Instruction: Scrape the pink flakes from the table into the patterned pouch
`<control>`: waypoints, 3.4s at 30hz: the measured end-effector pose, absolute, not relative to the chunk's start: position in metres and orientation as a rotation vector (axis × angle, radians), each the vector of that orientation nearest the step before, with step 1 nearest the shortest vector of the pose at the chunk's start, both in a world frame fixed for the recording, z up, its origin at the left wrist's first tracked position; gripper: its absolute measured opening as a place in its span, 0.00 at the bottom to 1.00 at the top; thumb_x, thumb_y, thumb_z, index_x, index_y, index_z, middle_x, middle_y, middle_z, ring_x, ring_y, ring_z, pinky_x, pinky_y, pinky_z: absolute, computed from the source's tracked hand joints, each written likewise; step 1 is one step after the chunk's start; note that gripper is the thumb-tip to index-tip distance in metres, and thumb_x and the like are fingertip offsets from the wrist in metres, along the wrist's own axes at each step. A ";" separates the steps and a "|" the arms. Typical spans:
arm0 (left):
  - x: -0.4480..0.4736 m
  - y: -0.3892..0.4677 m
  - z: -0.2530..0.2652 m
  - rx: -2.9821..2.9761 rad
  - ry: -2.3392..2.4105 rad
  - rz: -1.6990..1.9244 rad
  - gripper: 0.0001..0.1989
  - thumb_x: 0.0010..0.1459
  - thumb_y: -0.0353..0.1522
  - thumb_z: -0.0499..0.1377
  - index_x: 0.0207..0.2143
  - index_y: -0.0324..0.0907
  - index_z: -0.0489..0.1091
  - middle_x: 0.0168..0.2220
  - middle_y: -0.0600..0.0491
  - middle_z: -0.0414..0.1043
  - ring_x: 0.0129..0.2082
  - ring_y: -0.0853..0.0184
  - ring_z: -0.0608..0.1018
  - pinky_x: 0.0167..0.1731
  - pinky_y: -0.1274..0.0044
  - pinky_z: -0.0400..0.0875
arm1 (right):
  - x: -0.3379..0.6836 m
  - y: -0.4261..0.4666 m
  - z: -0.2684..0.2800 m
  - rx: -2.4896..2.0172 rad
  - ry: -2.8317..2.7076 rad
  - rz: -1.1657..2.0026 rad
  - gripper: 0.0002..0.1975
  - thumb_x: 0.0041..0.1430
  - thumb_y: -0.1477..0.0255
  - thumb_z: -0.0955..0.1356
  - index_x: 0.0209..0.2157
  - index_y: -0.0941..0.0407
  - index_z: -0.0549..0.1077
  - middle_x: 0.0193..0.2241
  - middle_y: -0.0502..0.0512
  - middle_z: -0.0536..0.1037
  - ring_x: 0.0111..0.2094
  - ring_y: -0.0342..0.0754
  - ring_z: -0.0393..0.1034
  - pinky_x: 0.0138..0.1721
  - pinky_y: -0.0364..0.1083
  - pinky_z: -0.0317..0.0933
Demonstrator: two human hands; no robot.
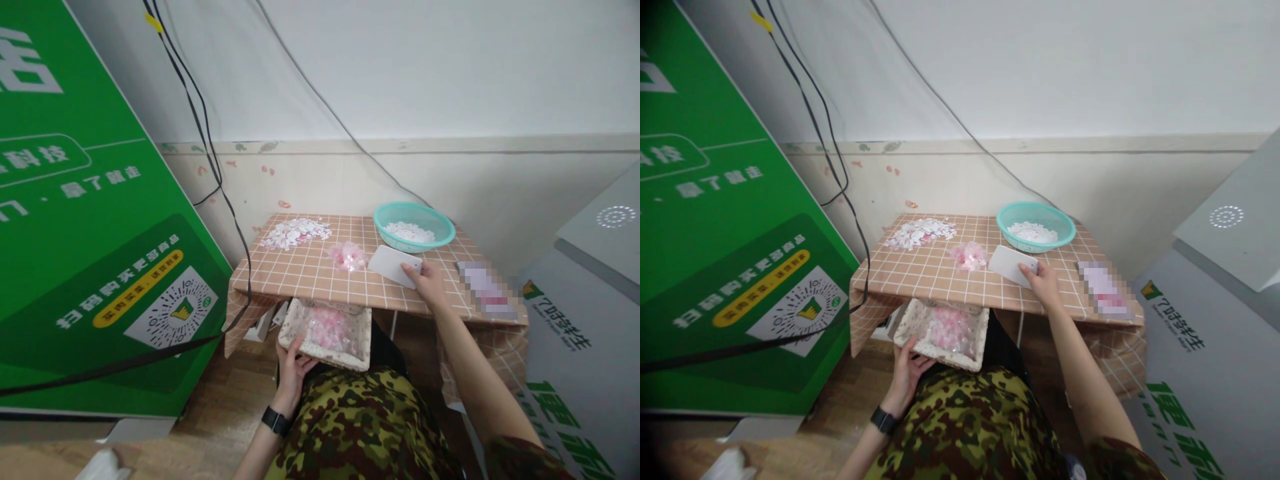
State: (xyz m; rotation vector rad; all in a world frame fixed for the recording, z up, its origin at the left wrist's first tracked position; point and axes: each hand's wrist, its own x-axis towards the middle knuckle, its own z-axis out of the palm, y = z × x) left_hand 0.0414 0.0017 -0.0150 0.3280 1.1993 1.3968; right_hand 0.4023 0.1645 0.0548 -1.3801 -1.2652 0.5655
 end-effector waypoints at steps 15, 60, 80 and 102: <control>0.034 0.003 -0.030 0.304 1.213 1.417 0.30 0.56 0.39 0.66 0.56 0.51 0.56 0.53 0.44 0.72 0.33 0.62 0.83 0.37 0.61 0.81 | 0.318 0.175 0.059 -1.260 -1.383 0.774 0.26 0.51 0.48 0.73 0.37 0.58 0.82 0.35 0.61 0.84 0.35 0.57 0.77 0.33 0.52 0.70; 0.020 0.003 -0.035 0.255 1.245 1.443 0.24 0.57 0.37 0.64 0.52 0.51 0.57 0.53 0.47 0.71 0.31 0.63 0.82 0.36 0.60 0.81 | 0.291 0.160 0.062 -1.313 -1.304 0.685 0.27 0.53 0.49 0.72 0.39 0.60 0.82 0.31 0.61 0.84 0.30 0.56 0.76 0.29 0.49 0.66; 0.018 0.004 -0.041 0.270 1.236 1.446 0.25 0.57 0.37 0.65 0.53 0.51 0.57 0.51 0.48 0.73 0.31 0.60 0.83 0.35 0.61 0.81 | 0.282 0.178 0.056 -1.334 -1.500 0.514 0.25 0.59 0.50 0.69 0.37 0.58 0.82 0.28 0.58 0.82 0.28 0.54 0.73 0.29 0.48 0.61; 0.018 0.004 -0.042 0.260 1.236 1.430 0.25 0.58 0.37 0.65 0.53 0.51 0.57 0.49 0.47 0.73 0.32 0.60 0.83 0.34 0.63 0.81 | 0.267 0.195 0.061 -1.231 -1.536 0.669 0.23 0.57 0.50 0.69 0.33 0.57 0.80 0.28 0.56 0.80 0.31 0.52 0.72 0.31 0.47 0.64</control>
